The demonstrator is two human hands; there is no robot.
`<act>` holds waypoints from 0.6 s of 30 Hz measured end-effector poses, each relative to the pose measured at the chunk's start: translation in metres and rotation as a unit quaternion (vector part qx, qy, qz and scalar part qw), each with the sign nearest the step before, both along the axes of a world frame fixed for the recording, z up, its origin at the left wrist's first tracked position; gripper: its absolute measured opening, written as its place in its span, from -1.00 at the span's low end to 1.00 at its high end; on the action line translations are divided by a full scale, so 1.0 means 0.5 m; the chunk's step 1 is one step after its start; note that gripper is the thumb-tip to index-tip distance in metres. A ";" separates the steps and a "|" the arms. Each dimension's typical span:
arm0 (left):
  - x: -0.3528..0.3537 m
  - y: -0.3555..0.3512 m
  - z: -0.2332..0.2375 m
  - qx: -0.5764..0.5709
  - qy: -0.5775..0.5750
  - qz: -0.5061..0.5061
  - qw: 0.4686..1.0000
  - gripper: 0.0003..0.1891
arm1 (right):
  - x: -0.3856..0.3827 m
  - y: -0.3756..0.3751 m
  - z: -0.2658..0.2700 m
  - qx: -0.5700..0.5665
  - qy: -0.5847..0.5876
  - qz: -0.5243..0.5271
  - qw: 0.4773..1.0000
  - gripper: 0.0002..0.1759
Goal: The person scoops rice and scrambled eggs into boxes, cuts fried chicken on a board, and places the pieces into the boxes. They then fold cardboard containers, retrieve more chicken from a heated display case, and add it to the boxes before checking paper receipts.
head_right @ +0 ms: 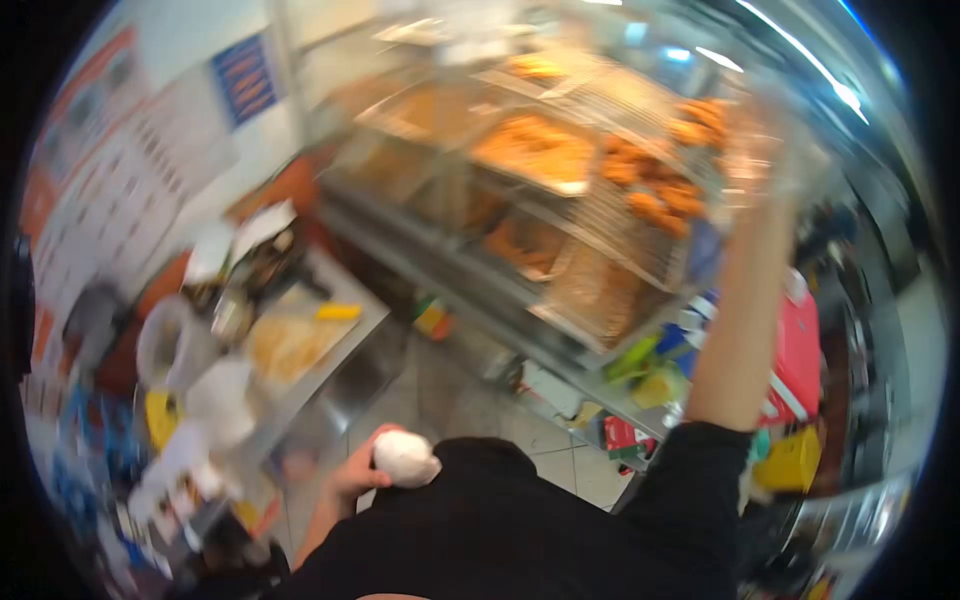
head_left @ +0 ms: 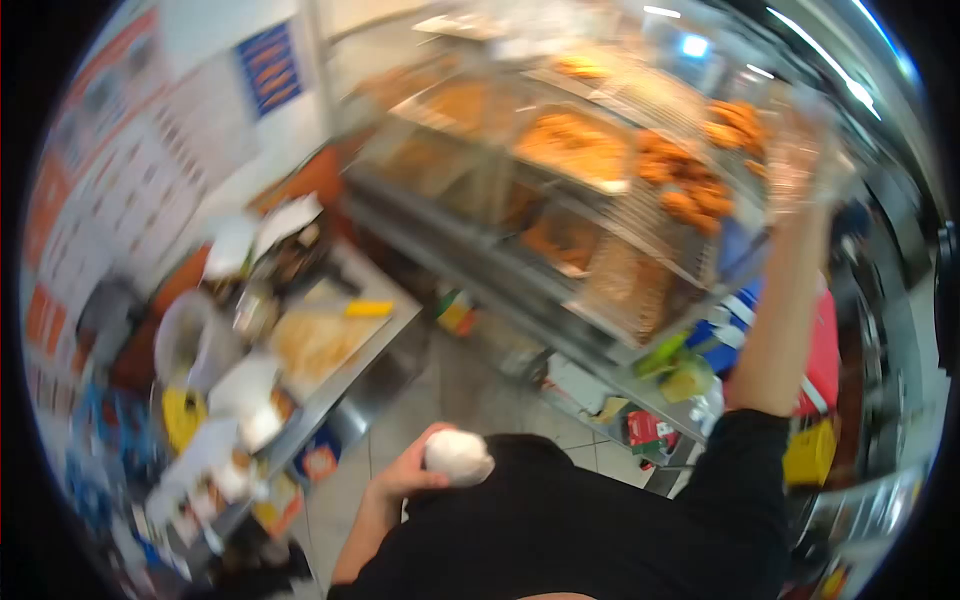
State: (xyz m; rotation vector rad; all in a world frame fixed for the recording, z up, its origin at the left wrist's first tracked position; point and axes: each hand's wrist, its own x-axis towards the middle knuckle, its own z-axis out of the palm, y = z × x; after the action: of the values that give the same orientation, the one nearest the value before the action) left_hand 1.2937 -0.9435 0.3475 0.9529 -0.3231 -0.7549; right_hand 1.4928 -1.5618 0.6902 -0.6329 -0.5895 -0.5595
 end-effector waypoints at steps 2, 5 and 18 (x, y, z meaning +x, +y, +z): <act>-0.036 0.086 0.020 -0.038 0.000 -0.005 0.999 0.05 | 0.091 -0.255 0.007 0.003 0.033 0.135 0.990 -0.31; -0.082 0.215 0.011 -0.003 -0.083 0.027 0.996 -0.01 | 0.186 -0.289 0.040 -0.159 0.190 -0.139 0.959 -0.66; -0.082 0.626 -0.121 0.523 0.034 0.523 0.672 -0.25 | -0.263 1.093 -0.895 -0.436 0.657 0.172 0.590 -0.73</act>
State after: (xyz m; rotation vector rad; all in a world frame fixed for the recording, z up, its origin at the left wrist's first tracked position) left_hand 1.2529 -0.6304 0.2871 1.9097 0.8309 0.2229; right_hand 1.3612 -1.0152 0.2425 -1.5818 0.5470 0.7236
